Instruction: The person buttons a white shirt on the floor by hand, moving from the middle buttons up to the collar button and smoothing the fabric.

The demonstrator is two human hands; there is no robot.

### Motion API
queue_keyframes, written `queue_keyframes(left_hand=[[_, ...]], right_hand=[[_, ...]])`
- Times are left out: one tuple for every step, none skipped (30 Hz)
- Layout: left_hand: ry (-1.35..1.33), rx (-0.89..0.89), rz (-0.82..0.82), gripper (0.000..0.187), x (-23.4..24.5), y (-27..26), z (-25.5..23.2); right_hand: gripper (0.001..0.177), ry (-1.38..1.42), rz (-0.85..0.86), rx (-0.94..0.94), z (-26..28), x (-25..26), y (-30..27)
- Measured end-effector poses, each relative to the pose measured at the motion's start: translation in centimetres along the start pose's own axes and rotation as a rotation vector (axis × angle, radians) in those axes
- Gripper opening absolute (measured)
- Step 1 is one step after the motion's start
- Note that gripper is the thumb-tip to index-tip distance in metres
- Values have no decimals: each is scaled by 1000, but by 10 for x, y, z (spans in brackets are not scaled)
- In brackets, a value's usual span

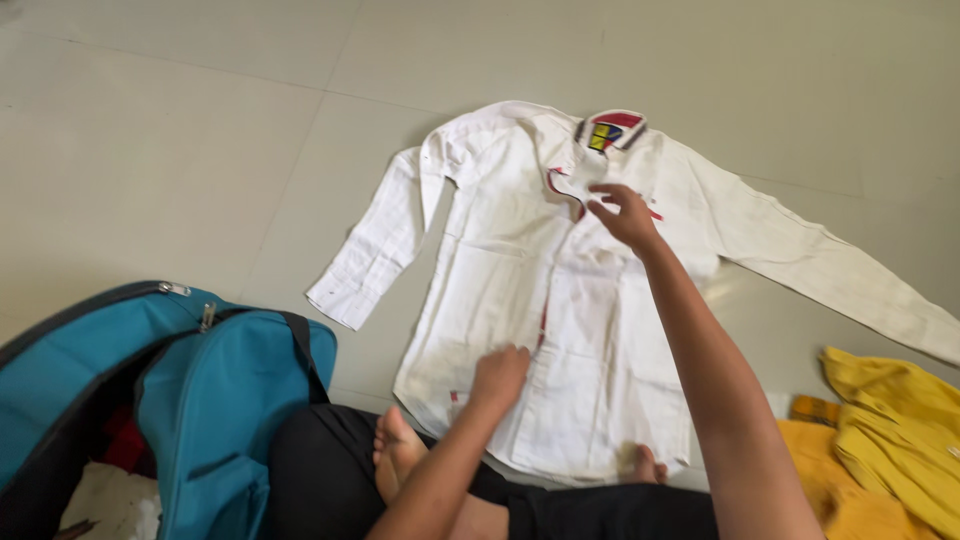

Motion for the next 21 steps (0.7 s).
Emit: queue_keyframes(left_hand=[[2,20,1,4,-3,1,3],[9,28,1,4,-5,1,4],[38,33,59,5,-6,-1,3],[60,36,124,9,-6,-5,2],[62,41,130,9,-2,-5,4],[77,94,201,12,0,-8,3],[94,146,272,16,3,-10,2],[84,137,277,16,7,-6,0],[104,199,431,17,9,-8,1],[121,261,589,17,12,-13,1],[109,252,599,17,16,-14,-3],[107,246,629,16,18,-15,-5],[105,239,660,16,20,-15,-7],[101,237,660,16,23,-15,-8],[78,198,622,15,27,-17,-11],[56,162,583,15,31,-17,-13],[53,162,584,15,33,-15,-12],[47,153,622,15,35,-16,-13],[42,143,659,14,37,-17,-14],[37,147,662,14,40,-18,-15],[15,123,660,13,43,-20,-17]], right_hand=[[37,11,6,4,3,-17,18],[36,110,-2,-172,0,-29,35],[35,208,-10,-348,-6,-42,52],[35,211,-5,-353,-9,-53,68],[36,209,-43,-458,-17,-65,83],[37,197,-84,-573,-29,-70,89],[37,191,-81,-589,-38,-80,93],[37,122,-38,-634,-46,-88,102],[38,54,6,-680,-54,-94,110],[38,40,3,-690,-62,-95,115],[35,79,0,-632,-68,-96,121],[33,120,-1,-571,-73,-98,127],[33,109,0,-579,-80,-94,129],[30,92,-71,-508,-84,-89,138],[27,76,-141,-437,-86,-82,146],[24,125,-196,-378,-89,-75,154],[21,174,-250,-317,-92,-67,160],[19,159,-337,-312,-97,-59,167],[18,143,-424,-307,-101,-51,173],[17,38,-467,-188,-102,-43,178],[17,-66,-506,-69,-103,-32,183]])
Point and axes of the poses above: each hand's wrist, its own y-axis towards the middle knuckle, its own x-axis out of the back of the hand, z = x × y, the point moved 3 cm from there along y, towards the middle knuckle, and after that the axes turned 14 degrees about -z, right-handed, at the moved point
